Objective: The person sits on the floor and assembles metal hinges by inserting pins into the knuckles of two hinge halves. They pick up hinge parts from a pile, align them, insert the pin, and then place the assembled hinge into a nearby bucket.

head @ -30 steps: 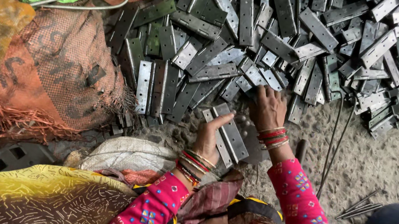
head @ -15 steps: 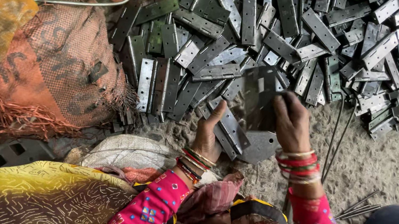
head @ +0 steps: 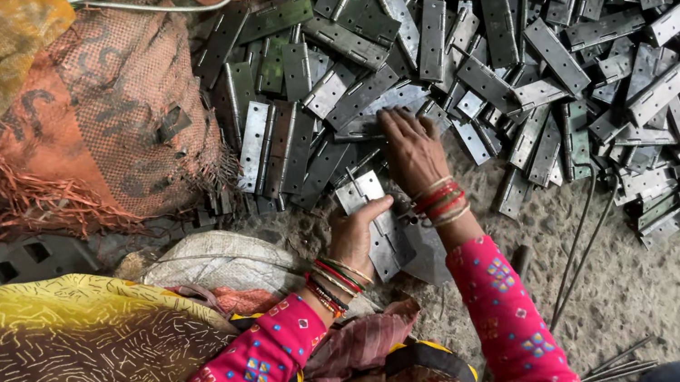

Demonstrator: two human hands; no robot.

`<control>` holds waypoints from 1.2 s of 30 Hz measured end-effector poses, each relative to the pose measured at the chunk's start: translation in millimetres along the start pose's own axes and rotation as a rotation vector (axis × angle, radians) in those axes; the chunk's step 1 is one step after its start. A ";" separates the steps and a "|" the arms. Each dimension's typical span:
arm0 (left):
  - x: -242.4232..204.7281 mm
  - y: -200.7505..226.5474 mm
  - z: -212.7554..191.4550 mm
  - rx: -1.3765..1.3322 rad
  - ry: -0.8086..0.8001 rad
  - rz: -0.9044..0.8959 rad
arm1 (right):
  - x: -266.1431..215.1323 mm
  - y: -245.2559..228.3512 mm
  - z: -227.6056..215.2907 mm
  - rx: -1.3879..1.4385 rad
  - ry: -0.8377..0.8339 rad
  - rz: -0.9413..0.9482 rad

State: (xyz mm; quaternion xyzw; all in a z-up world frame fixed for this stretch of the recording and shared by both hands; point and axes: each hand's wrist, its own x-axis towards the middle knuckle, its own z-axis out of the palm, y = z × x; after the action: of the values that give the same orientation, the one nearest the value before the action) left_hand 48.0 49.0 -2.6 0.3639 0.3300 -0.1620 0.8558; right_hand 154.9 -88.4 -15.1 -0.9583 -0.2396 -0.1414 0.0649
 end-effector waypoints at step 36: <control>-3.8 8.2 1.3 0.180 0.155 0.016 | -131.1 -66.4 -108.6 -0.158 -0.171 0.478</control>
State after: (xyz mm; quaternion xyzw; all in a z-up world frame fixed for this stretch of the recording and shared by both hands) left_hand 50.1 53.8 4.9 0.4534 0.3764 -0.1553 0.7928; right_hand -13.6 -108.9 52.4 -0.9983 0.0008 -0.0589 0.0008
